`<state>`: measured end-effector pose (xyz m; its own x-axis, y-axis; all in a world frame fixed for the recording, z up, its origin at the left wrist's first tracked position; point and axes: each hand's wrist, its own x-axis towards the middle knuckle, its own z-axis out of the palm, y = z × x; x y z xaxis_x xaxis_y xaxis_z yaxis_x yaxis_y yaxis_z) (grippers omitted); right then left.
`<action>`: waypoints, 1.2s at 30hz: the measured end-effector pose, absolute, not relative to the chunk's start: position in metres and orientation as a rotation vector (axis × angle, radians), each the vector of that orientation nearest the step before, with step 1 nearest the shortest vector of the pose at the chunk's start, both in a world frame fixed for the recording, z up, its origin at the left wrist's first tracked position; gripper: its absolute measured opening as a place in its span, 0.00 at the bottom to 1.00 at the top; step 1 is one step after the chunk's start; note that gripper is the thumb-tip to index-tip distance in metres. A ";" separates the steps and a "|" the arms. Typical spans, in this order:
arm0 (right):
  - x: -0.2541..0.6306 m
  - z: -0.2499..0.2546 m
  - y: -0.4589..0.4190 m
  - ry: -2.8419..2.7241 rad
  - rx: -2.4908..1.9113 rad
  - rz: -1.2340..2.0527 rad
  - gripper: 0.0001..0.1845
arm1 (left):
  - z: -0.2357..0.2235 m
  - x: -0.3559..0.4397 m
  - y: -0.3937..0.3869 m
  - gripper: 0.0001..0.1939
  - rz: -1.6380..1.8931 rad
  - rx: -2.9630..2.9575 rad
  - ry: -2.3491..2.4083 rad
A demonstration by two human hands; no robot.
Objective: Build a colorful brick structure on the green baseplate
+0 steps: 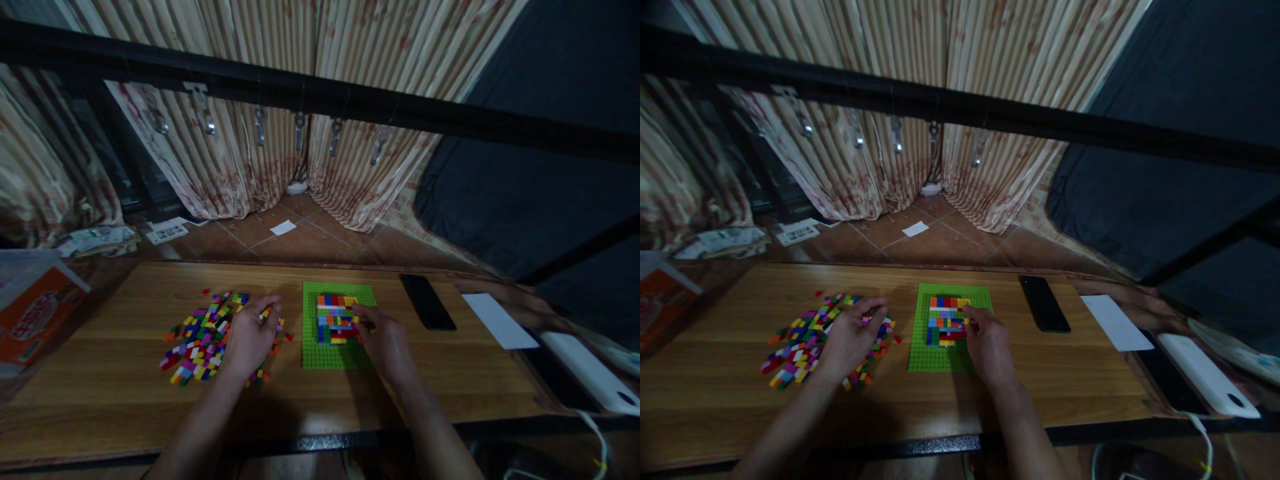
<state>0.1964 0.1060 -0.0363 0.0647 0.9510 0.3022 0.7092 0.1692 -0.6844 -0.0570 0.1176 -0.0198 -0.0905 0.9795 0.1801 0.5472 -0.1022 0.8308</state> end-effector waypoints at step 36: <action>0.203 -0.029 0.107 -1.475 -1.870 0.375 0.16 | -0.017 -0.063 0.118 0.13 1.158 1.815 1.709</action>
<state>0.2027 0.1067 -0.0287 0.3050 0.9317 0.1974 0.7239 -0.0921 -0.6837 -0.0627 0.1182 -0.0169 -0.0851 0.9510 0.2971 0.6289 -0.1800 0.7564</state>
